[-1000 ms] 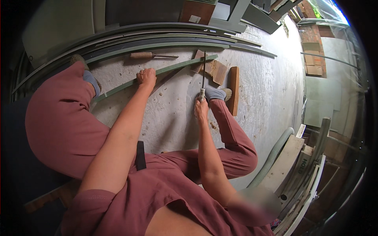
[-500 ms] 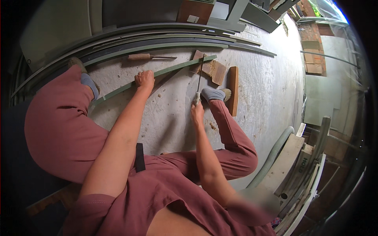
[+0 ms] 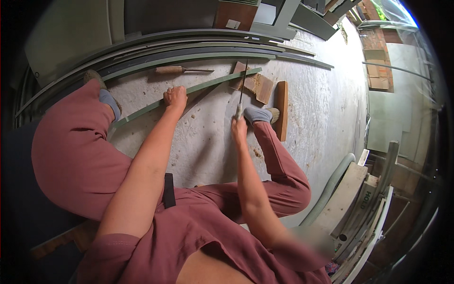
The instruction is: Sawing a thin curved piece of wood while sitting on the floor of a woodworking workshop.
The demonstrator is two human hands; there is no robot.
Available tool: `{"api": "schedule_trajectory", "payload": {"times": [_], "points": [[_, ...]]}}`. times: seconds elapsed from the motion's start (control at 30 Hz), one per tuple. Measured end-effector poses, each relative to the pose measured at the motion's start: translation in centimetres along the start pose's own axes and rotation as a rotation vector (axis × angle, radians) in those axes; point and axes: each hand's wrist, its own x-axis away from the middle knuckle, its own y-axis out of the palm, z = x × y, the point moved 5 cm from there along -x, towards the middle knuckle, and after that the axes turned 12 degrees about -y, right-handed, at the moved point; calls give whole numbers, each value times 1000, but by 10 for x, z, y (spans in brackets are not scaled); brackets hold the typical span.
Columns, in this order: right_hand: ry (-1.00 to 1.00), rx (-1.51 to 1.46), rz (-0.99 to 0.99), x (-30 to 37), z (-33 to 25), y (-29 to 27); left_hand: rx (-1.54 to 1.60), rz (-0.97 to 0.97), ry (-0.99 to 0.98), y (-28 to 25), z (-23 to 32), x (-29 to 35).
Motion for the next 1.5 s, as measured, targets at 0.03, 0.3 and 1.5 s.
{"api": "schedule_trajectory", "payload": {"times": [0.03,0.3,1.5], "points": [[15,-18,21,24,1,-1,4,-24,-15,-1,2,-3],[8,-278,151,-1,11,-46,29,-10,4,-10,15,3],[133,-655,181,89,-41,-48,96,-102,130,-19,24,4]]}}
